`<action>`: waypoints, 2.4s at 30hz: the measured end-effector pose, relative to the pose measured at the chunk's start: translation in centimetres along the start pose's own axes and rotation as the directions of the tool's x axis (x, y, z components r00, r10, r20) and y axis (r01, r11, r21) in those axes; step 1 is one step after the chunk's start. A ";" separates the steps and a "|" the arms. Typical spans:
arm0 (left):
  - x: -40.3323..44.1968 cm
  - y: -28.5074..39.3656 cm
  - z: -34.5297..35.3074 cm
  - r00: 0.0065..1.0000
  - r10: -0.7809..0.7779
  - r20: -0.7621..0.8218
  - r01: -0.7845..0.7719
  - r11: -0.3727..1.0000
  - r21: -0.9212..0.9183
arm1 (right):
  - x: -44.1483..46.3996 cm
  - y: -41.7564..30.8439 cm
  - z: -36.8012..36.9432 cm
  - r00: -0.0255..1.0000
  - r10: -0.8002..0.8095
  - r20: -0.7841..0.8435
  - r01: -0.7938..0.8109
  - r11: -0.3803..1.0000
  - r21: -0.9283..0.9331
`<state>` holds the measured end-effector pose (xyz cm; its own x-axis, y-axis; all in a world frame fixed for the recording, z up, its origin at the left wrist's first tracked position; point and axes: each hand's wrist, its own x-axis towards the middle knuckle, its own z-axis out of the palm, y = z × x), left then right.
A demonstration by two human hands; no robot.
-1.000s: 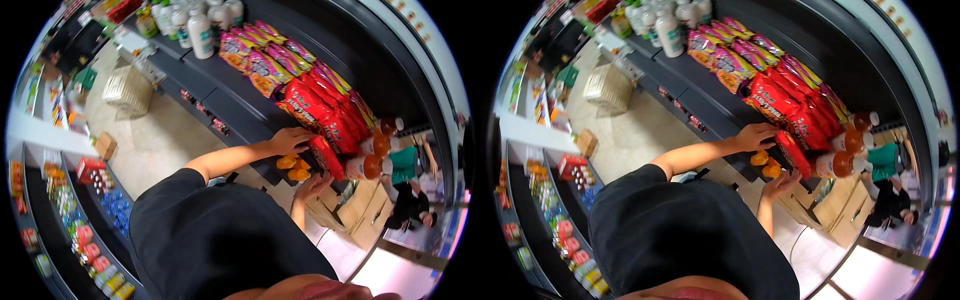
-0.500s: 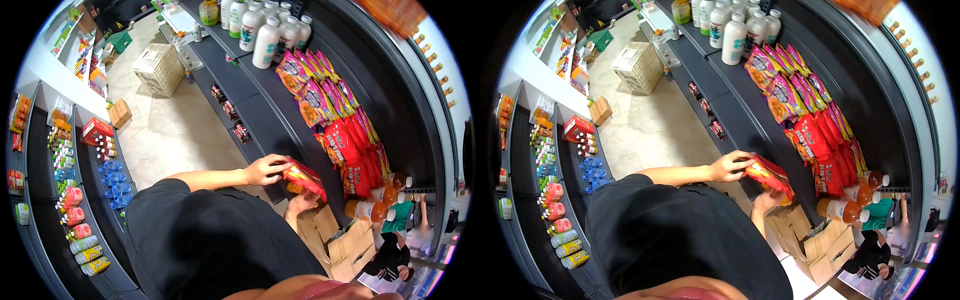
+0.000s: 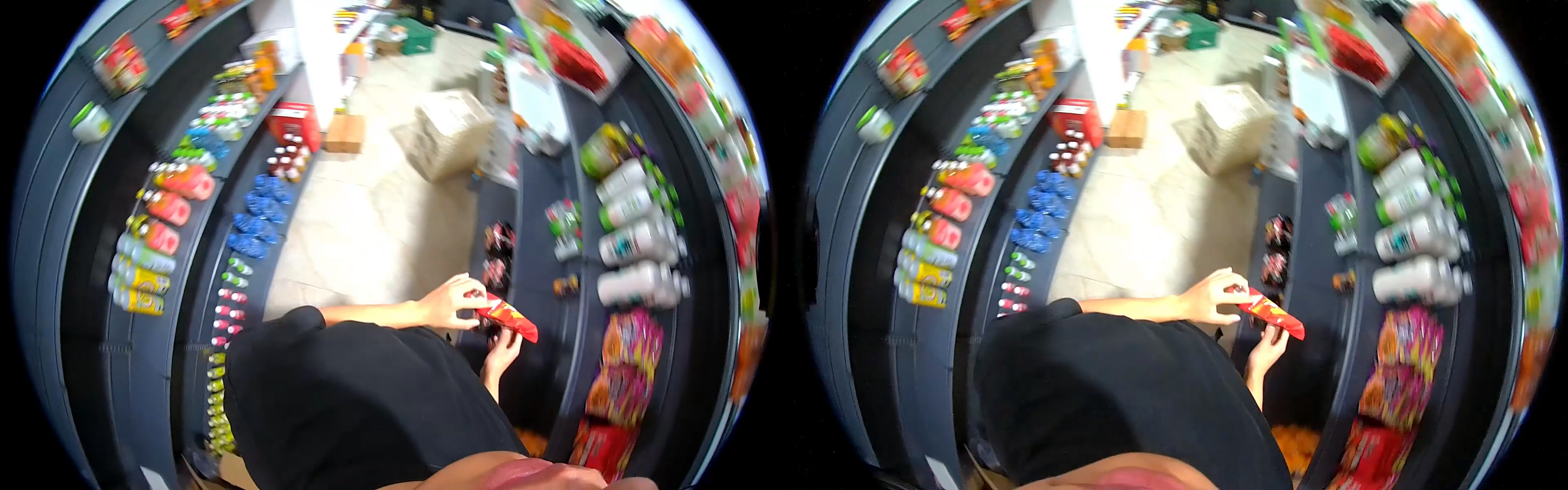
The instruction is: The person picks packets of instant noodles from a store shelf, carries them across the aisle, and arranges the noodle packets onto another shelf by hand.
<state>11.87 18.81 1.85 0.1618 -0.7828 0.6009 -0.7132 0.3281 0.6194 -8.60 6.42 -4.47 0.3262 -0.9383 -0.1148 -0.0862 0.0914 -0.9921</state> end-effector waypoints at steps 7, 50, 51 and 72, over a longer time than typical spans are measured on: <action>-3.4 -7.6 -9.9 0.921 -0.352 -0.166 0.376 0.915 0.146 | 9.7 0.3 18.2 0.960 0.013 0.280 -0.017 1.000 0.014; -2.0 -29.2 -72.8 0.410 0.608 -0.680 0.747 0.204 0.633 | 6.9 -32.1 104.9 -0.220 -0.658 0.720 0.246 0.677 0.693; -1.2 -27.9 -75.6 0.455 0.641 -0.618 0.716 0.150 0.682 | 5.7 -34.4 106.7 -0.238 -0.681 0.692 0.166 0.674 0.720; -10.6 -29.2 -115.4 -0.129 0.230 -0.965 0.992 0.039 -0.124 | -18.3 -47.8 147.9 -0.680 -0.362 0.637 0.223 0.726 0.650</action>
<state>109.64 78.56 35.65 0.4728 0.6867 0.5522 0.2169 -0.6981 0.6824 128.77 68.51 37.47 0.4091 0.8180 0.4044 0.6220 0.0743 -0.7795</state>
